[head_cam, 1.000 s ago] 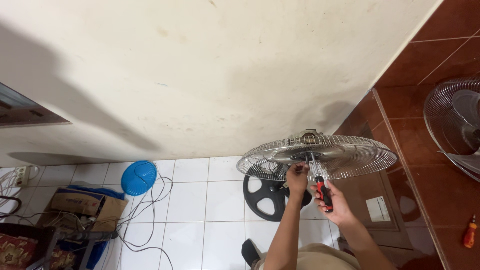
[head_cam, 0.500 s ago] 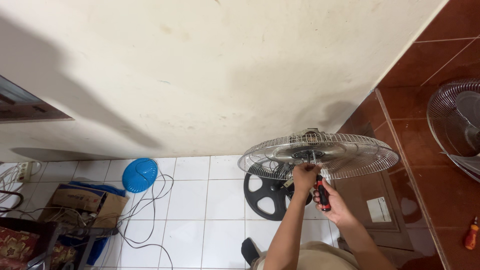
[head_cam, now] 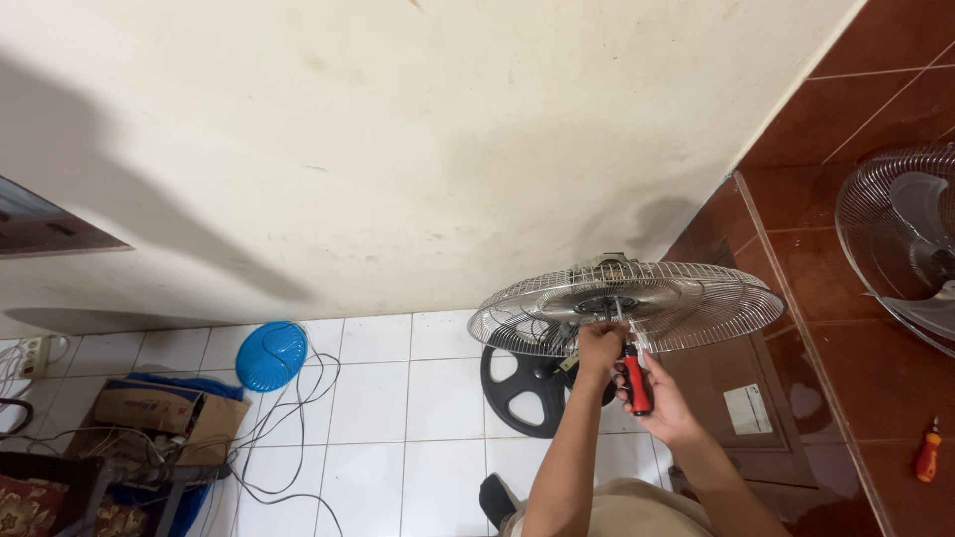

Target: The person uses a screwdriver to tighten screws on the central hub of a standing fan. They repeatedly rotate the fan head to access different screw locations and continue tightening throughout the clip.

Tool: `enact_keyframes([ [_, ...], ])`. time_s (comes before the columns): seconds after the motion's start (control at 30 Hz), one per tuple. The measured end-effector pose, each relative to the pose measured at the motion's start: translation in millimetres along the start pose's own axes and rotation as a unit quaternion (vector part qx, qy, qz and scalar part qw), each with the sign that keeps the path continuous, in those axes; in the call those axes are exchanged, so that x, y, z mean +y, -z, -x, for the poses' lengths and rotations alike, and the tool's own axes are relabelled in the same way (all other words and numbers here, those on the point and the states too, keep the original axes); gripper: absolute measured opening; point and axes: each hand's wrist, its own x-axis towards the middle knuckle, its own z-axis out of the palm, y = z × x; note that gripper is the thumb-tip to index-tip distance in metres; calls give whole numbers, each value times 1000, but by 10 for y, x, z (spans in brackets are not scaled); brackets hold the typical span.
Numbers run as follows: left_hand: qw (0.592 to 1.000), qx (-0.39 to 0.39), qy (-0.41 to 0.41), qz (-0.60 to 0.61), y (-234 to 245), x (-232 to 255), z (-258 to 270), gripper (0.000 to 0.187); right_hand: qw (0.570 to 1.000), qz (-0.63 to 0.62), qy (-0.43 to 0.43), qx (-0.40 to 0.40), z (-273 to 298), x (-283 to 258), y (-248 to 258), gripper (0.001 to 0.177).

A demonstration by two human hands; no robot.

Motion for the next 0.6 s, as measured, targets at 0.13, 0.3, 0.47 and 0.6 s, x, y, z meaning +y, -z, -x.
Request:
enact_keyframes([
  [0.13,999,-16,23,17,16,54,16,22,999,21,3,25,79,-2,-98,48],
  [0.3,990,-60,54,118,10,36,0,22,1000,14,9,12,83,29,-66,38],
  [0.47,999,2,-19,27,-6,60,41,22,1000,-17,4,-10,-13,59,72,28],
  [0.6,993,56,-90,-55,-16,86,52,26,999,-33,5,-2,-62,115,159,24],
])
